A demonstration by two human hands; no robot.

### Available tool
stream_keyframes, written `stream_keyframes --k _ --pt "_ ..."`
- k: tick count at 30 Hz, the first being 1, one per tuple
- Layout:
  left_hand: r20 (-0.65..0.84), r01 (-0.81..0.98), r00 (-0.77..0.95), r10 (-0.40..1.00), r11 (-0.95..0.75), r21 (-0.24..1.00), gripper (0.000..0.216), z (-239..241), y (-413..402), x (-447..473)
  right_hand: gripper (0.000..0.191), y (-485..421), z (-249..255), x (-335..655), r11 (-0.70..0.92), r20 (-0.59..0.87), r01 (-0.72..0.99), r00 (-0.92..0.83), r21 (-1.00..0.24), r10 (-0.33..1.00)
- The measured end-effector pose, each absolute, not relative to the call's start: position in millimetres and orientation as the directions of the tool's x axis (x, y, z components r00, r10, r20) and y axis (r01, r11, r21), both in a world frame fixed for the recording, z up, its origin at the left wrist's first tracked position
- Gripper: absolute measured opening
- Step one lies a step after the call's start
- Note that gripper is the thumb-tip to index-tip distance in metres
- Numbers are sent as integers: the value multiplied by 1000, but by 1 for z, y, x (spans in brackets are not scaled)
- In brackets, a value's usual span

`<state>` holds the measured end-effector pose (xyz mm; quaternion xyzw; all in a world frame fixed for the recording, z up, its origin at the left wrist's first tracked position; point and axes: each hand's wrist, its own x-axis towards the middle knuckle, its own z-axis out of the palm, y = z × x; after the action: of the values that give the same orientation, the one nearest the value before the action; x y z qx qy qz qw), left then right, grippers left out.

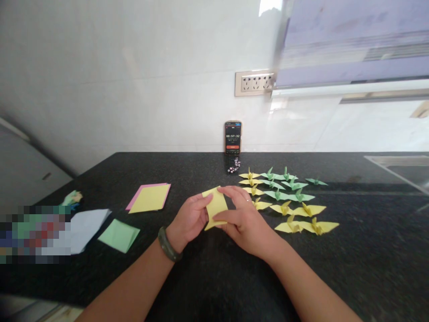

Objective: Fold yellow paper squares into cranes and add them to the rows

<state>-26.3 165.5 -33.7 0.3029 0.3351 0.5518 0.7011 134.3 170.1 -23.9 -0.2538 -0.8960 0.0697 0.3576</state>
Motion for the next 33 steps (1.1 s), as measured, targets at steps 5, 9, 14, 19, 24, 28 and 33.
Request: stream_keyframes --k 5,9,14,19,24,28,33 --pt "-40 -553 228 973 163 817 25 -33 162 -25 16 173 -31 131 717 597 469 -404 -515 693" --pt "-39 -463 256 966 158 872 24 -35 159 -25 15 174 -34 128 627 577 472 -266 -620 772" --pt "-38 -441 260 965 154 884 26 -36 157 -24 16 173 -36 127 541 498 439 -220 -717 839" --pt "23 -228 269 963 40 973 28 -29 153 -20 19 170 -36 124 490 467 495 -181 -717 866" --pt "110 -201 188 976 -71 977 25 -28 152 -16 19 170 -36 123 493 478 495 -168 -716 862" --pt "149 -63 -17 989 -150 987 16 -32 155 -18 19 170 -38 123 476 453 481 -172 -736 875" --pt "128 56 -40 991 -126 990 23 -35 156 -21 21 167 -38 122 418 405 380 -117 -825 907"
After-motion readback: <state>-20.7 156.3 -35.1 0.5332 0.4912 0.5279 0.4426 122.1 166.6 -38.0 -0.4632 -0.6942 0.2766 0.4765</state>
